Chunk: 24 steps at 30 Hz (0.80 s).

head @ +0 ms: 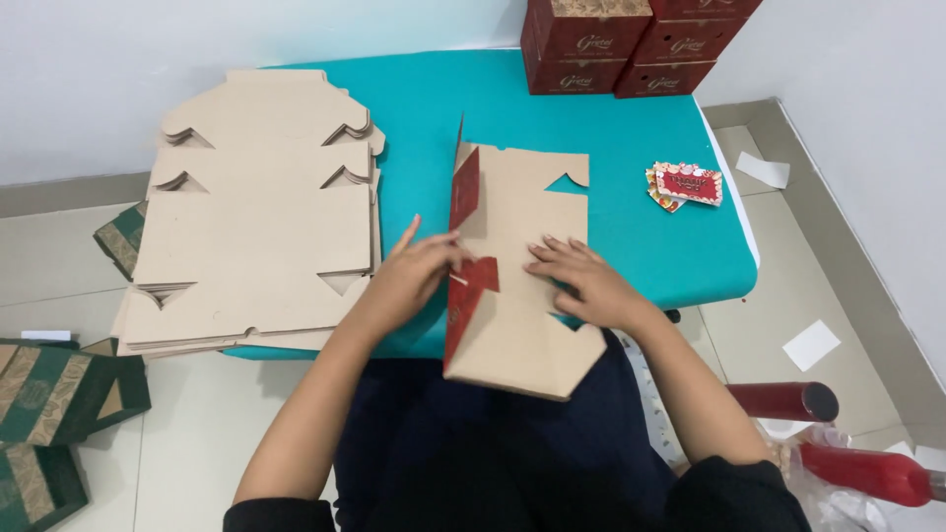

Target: The person assembles a flat cardboard box by folding the side flaps and tucking the tabs into slots to form the structure. They then place a small decorative card inside the box and close the lid. The person repeats the folding process with another flat cardboard piece.

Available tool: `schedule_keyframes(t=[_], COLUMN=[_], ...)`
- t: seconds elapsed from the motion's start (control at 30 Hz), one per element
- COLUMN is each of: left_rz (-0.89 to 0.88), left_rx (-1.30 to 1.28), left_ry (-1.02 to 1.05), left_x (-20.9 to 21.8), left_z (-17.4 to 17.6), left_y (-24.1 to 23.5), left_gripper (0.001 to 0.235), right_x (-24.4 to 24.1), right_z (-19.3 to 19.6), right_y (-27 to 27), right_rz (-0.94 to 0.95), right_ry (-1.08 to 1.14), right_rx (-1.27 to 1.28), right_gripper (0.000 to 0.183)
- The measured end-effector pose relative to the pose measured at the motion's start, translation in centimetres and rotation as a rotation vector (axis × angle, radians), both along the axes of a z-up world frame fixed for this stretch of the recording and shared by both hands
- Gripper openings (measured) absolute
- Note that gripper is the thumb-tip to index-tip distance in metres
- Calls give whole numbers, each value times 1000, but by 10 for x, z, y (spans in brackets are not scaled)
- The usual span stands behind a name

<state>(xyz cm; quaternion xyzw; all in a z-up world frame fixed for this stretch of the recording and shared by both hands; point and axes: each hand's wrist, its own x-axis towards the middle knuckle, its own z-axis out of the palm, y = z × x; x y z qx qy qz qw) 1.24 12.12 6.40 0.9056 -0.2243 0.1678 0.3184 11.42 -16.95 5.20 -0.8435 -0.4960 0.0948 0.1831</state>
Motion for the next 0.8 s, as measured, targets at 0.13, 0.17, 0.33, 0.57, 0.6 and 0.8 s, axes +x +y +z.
schedule_keyframes(t=[0.13, 0.17, 0.33, 0.57, 0.6, 0.8], left_rz=[276, 394, 646, 568, 437, 643], left_rx=[-142, -346, -939, -339, -293, -22], left_ry=[-144, -141, -191, -113, 25, 538], left_x=[4, -3, -39, -116, -124, -141], left_z=[-5, 7, 3, -31, -23, -57], left_y=[19, 16, -9, -66, -75, -64], left_gripper=[15, 12, 16, 15, 17, 47], right_x=[-28, -34, -50, -36, -34, -41], right_z=[-8, -10, -7, -35, -42, -44], right_y=[24, 31, 75, 93, 89, 61], right_rz=[-74, -150, -404, -582, -589, -506], right_ry=[-192, -195, -172, -243, -293, -352], right_rx=[-182, -241, -381, -389, -456, -376], right_gripper=[53, 55, 61, 64, 67, 67])
